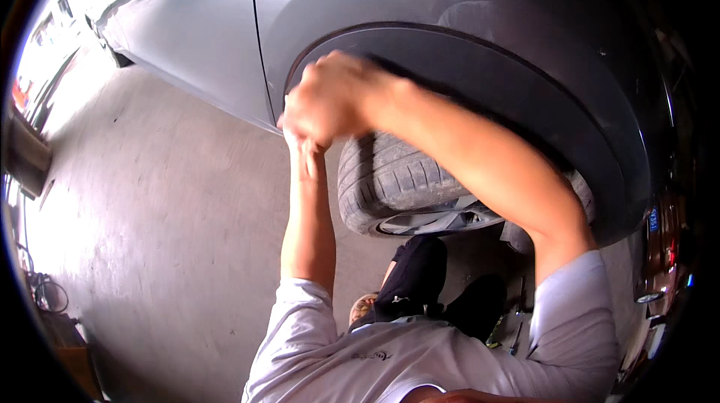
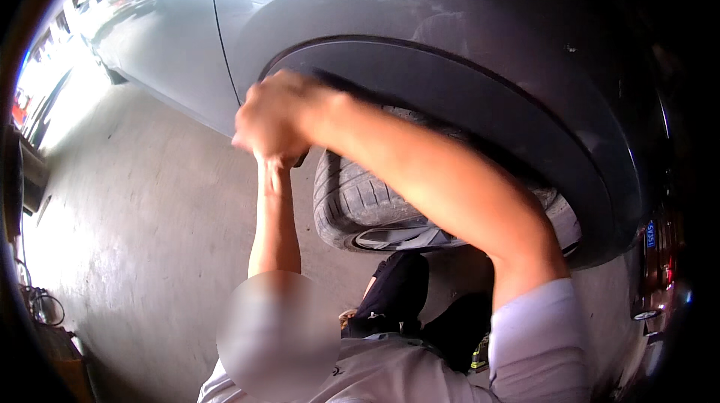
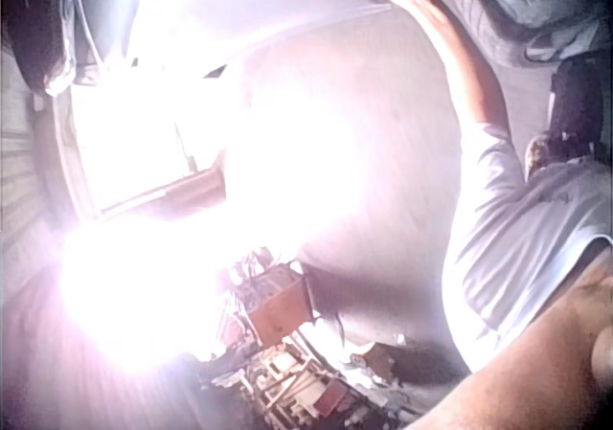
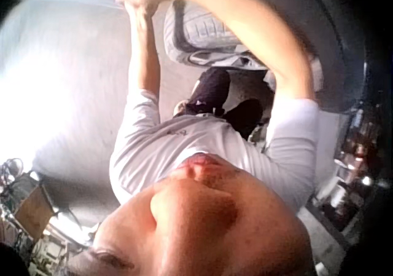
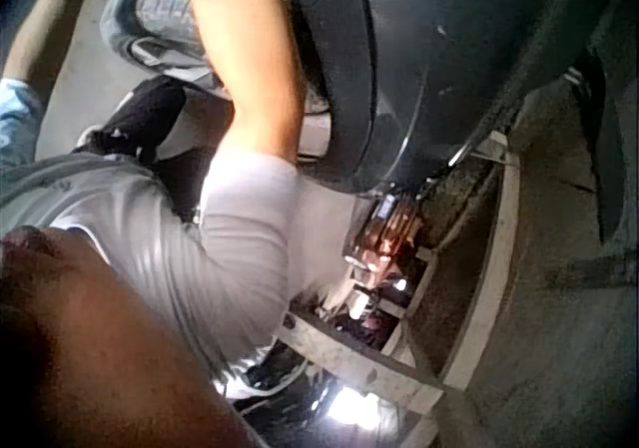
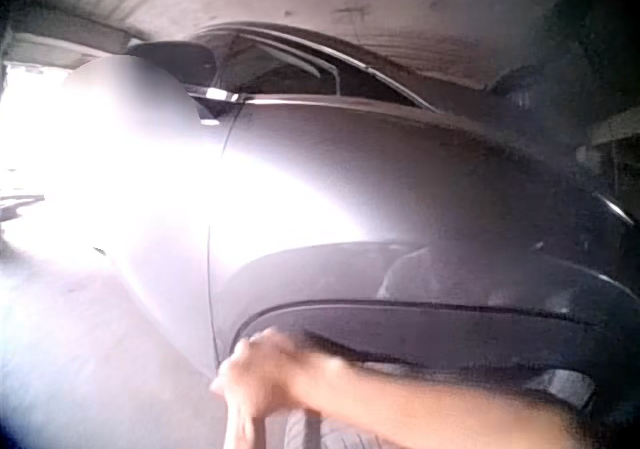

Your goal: The person installs a black plastic fender flare onto a car's wheel well by aligning the trim and using a screwdriver to secure it. They handle an instruction sheet and retrieve tools including a power drill and pliers from the garage floor.

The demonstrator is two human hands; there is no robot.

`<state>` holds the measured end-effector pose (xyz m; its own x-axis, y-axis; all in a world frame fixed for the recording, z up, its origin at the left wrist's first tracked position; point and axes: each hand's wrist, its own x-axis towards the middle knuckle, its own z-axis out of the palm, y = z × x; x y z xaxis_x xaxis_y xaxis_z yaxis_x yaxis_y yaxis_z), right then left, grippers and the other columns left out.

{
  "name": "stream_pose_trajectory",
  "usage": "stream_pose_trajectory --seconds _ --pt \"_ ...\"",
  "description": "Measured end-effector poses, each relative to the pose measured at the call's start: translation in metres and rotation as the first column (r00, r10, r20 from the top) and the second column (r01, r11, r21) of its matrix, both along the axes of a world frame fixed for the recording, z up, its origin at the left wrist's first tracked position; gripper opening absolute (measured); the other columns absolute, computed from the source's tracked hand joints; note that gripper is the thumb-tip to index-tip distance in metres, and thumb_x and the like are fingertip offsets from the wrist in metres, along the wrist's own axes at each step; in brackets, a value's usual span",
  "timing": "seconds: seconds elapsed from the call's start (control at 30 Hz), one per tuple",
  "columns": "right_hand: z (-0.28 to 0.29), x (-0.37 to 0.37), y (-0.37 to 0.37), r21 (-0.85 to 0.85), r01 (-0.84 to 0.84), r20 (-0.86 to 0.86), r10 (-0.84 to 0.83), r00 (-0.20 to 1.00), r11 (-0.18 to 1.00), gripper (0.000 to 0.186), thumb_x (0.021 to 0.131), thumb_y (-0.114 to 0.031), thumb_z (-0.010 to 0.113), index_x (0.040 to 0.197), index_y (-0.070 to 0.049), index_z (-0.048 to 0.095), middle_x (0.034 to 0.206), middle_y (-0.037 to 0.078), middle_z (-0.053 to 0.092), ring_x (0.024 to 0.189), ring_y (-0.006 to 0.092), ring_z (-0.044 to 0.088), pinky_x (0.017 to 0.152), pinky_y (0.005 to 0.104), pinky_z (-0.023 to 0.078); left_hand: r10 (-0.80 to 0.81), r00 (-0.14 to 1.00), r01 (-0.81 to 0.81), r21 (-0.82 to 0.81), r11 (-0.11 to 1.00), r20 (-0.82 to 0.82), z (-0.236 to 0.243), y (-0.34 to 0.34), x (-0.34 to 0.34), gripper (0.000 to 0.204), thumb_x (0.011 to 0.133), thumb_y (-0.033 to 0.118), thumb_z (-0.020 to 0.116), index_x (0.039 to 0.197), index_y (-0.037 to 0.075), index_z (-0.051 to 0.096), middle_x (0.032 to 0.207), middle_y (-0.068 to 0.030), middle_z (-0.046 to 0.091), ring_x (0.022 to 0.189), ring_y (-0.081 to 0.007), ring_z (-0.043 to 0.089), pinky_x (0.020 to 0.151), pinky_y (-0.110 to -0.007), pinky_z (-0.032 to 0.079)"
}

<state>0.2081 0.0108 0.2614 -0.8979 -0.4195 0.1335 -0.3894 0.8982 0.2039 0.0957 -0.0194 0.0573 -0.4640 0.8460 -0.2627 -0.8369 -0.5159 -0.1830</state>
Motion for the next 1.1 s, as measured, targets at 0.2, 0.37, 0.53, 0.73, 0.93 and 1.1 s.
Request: stream_pose_trajectory --seconds 0.2,0.37,0.53,0.73,0.93,1.1 --pt "-0.027 -0.045 -0.028 -0.118 0.189 0.168 -0.168 0.972 0.975 0.037 0.093 -0.033 0.061 0.075 -0.004 0.075 0.077 0.02 0.072 0.08 0.0373 0.073 0.078 0.0471 0.058 0.11 0.412 -0.332 -0.037 0.943 -0.904 -0.04 0.003 0.008 0.047 0.102 0.044 0.05 0.139 0.016 0.051 0.132 -0.0056 0.06 0.122 -0.0203 0.056 0.099 -0.04 0.052" --pt "-0.069 -0.077 -0.03 -0.119 0.218 0.199 -0.192 0.961 0.969 0.036 0.094 -0.031 0.058 0.081 -0.003 0.076 0.081 0.021 0.073 0.08 0.0364 0.073 0.076 0.0481 0.058 0.037 0.981 -0.041 -0.016 0.999 -0.192 -0.029 0.011 -0.019 0.051 0.099 0.049 0.052 0.134 0.012 0.053 0.128 -0.0076 0.061 0.118 -0.0228 0.056 0.097 -0.042 0.05" --pt "-0.099 -0.069 0.015 -0.176 0.276 0.091 -0.263 0.96 0.945 0.034 0.094 -0.03 0.055 0.081 -0.006 0.075 0.078 0.019 0.072 0.078 0.0373 0.073 0.073 0.0501 0.058 -0.078 0.997 0.078 -0.059 0.995 0.003 -0.041 0.031 -0.024 0.057 0.097 0.054 0.054 0.129 0.008 0.055 0.123 -0.0096 0.061 0.115 -0.0253 0.056 0.095 -0.043 0.049" --pt "-0.08 0.12 -0.028 -0.418 0.149 -0.207 -0.253 0.945 0.896 0.03 0.09 -0.032 0.067 0.076 -0.007 0.07 0.077 0.013 0.069 0.075 0.0308 0.07 0.061 0.0468 0.053 -0.181 0.979 0.149 -0.271 0.951 -0.097 -0.084 0.012 -0.056 0.064 0.094 0.061 0.057 0.123 0.004 0.058 0.118 -0.012 0.062 0.111 -0.0283 0.056 0.093 -0.046 0.047" --pt "-0.197 0.427 -0.014 -0.486 0.87 0.467 -0.816 0.339 0.083 0.024 0.095 -0.033 0.065 0.098 -0.009 0.065 0.092 0.012 0.071 0.082 0.0294 0.071 0.073 0.0418 0.058 -0.052 0.989 0.009 -0.298 0.955 -0.137 -0.039 -0.001 -0.073 0.069 0.09 0.059 0.062 0.124 -0.001 0.06 0.121 -0.014 0.067 0.113 -0.0303 0.061 0.099 -0.049 0.048" --pt "-0.396 0.742 -0.179 -0.654 -0.121 0.464 -0.269 -0.844 -0.747 0.039 0.094 -0.035 0.062 0.12 -0.006 0.062 0.092 0.018 0.071 0.083 0.0319 0.069 0.077 0.0462 0.054 -0.121 0.475 -0.264 -0.273 0.925 -0.872 -0.029 -0.017 -0.004 0.05 0.102 0.039 0.052 0.13 -0.002 0.057 0.105 -0.014 0.062 0.09 -0.0243 0.06 0.084 -0.04 0.051"
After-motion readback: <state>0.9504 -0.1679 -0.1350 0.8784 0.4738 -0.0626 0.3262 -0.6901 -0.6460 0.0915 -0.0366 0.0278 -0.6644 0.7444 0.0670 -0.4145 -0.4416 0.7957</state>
